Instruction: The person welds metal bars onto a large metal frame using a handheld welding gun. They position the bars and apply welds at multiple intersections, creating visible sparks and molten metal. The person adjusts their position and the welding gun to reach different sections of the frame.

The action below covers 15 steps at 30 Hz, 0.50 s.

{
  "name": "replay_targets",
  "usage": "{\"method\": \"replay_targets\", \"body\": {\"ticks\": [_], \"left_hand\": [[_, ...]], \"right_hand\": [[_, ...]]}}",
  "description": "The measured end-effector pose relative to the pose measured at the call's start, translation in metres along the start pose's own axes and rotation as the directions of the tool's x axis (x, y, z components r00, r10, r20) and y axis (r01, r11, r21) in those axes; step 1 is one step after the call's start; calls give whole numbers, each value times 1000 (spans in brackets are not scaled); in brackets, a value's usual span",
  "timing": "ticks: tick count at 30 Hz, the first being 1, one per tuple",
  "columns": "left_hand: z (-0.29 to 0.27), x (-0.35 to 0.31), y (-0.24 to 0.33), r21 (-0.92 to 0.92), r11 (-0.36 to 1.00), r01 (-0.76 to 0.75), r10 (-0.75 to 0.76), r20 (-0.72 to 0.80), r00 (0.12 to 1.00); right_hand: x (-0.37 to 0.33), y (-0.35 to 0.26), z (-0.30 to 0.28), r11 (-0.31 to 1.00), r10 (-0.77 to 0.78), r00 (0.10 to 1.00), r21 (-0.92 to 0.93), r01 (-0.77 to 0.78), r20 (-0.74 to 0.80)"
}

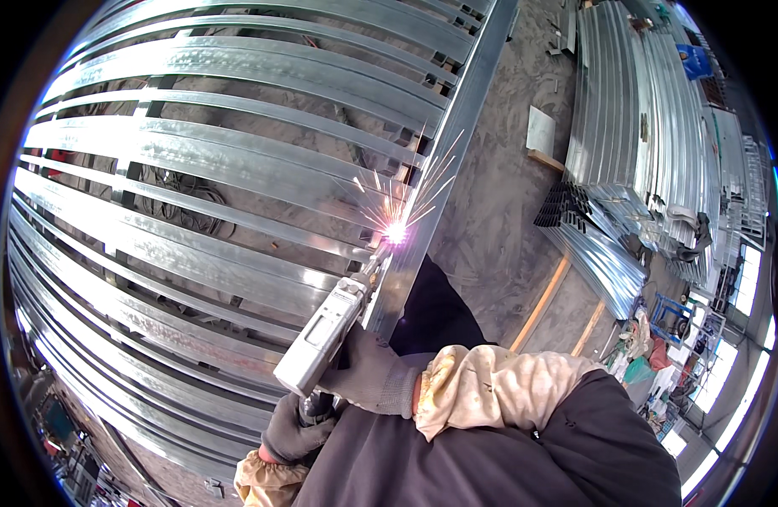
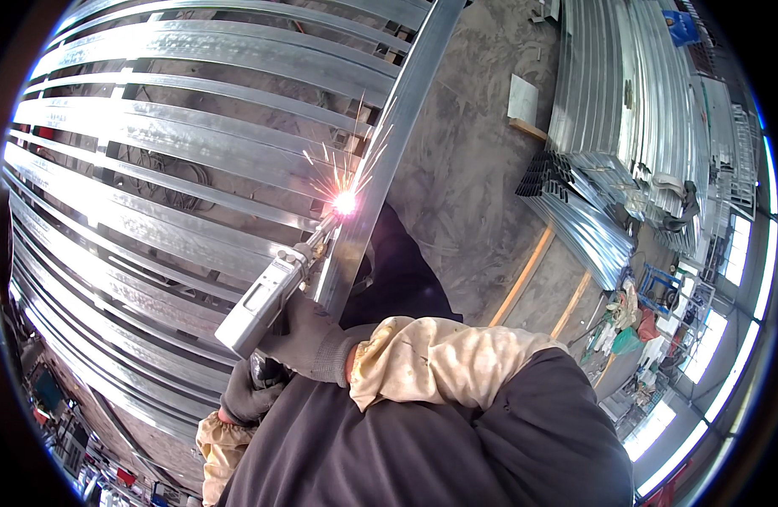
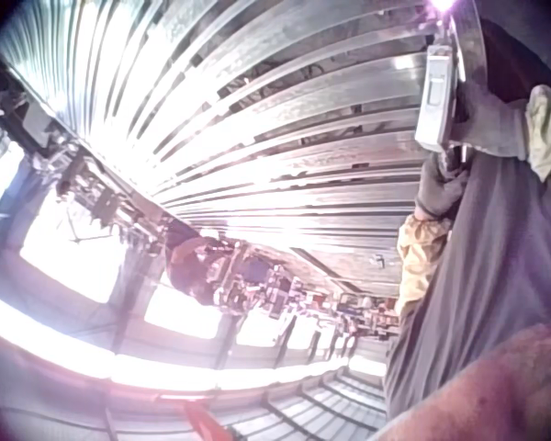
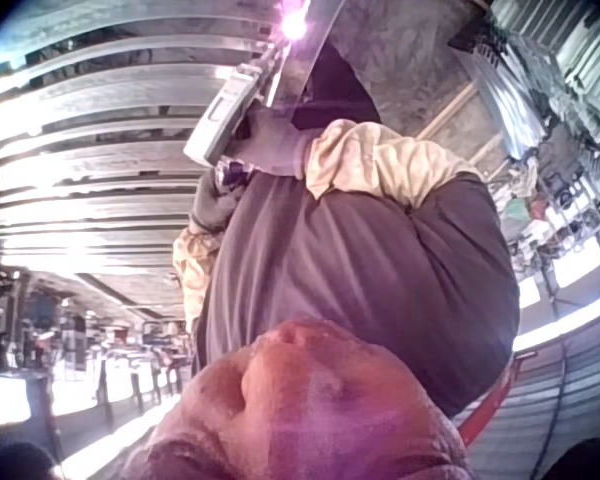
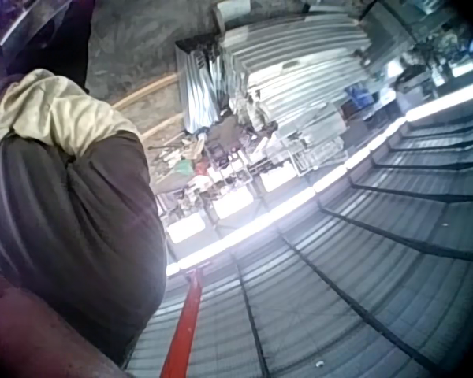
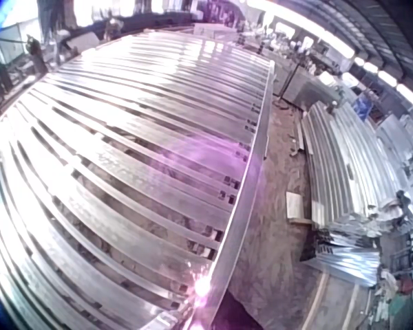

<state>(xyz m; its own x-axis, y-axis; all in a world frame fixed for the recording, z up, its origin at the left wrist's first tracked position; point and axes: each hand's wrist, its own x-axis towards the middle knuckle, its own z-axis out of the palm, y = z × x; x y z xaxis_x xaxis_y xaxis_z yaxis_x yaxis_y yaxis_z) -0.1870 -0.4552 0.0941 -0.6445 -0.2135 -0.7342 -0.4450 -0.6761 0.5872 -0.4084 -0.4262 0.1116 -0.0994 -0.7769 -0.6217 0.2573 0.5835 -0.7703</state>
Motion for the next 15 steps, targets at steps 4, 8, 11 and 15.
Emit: {"method": "replay_targets", "body": {"ticks": [4,8,11,15], "left_hand": [[1,1,-1,-30,999,-18,18,-16,1000],[5,-1,1,-55,998,-29,27,-45,999],[3,-1,3,15,999,-30,30,-42,999],[4,-1,3,6,1000,-22,23,-49,999]], "right_hand": [[0,-1,1,1000,-16,1000,-18,16,-12],[-1,-1,1,999,-21,999,-34,20,-28],[0,4,1,1000,-11,1000,-3,11,-16],[0,-1,-1,998,38,999,-56,-37,8]]}}
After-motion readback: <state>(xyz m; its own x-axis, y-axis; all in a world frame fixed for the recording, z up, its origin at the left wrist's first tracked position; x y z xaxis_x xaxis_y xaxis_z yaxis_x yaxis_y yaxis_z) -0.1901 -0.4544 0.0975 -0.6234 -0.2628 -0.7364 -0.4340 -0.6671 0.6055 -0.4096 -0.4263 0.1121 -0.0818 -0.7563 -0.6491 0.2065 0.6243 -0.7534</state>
